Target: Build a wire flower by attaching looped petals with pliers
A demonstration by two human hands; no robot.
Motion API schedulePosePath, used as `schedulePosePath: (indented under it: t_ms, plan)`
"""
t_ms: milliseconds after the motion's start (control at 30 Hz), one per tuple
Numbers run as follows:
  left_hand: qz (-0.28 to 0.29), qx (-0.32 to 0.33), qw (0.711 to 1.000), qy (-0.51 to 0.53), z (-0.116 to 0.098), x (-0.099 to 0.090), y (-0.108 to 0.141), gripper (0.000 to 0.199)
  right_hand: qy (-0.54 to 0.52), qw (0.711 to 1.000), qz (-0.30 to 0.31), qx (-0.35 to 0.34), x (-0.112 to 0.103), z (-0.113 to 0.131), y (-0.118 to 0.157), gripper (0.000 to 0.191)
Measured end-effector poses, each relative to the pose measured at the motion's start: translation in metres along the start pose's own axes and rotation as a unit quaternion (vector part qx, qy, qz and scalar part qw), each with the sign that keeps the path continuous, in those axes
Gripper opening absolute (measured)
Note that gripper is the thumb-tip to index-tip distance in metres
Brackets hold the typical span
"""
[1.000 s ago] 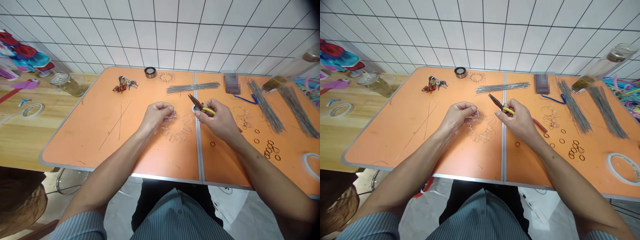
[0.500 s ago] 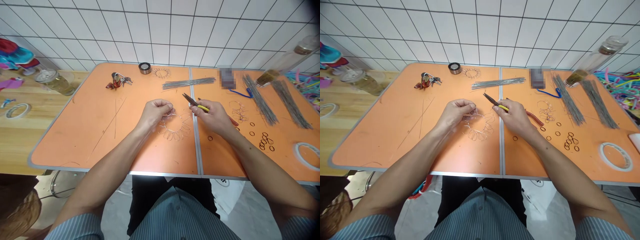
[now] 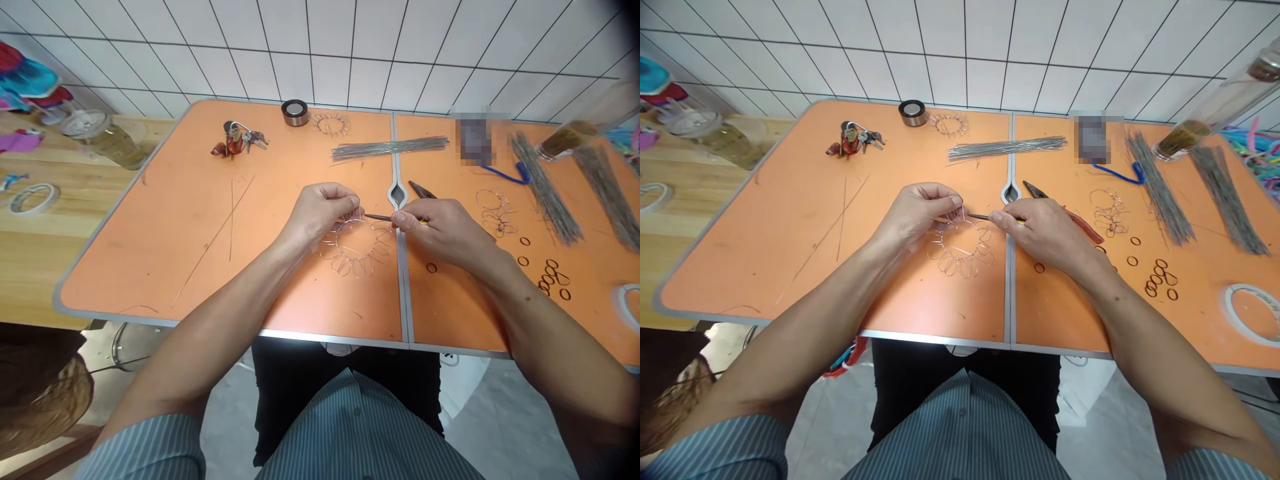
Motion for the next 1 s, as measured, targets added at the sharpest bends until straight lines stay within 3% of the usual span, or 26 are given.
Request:
schedulePosePath:
  t_ms: [433, 1000]
  plan:
    - [0.022, -0.013, 1.000, -0.004, -0.0017, -0.0012, 0.0002, 0.013, 0.080, 0.996, 0.039, -0.022, -0.0036, 0.0000, -0.0011, 0.055]
    - [0.019, -0.012, 0.999, -0.039, -0.0083, 0.0023, 0.0044, 0.014, 0.095, 0.994, 0.021, -0.053, 0.0030, 0.0001, -0.0017, 0.054]
Point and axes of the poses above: each hand's wrist, its own y-axis away from the middle knuckle, its own x-axis out of the palm, z = x × y, the point moved 1 cm from there along -y, towards the middle knuckle, and after that the axes turned 3 degrees about z, right-handed, at the moved point
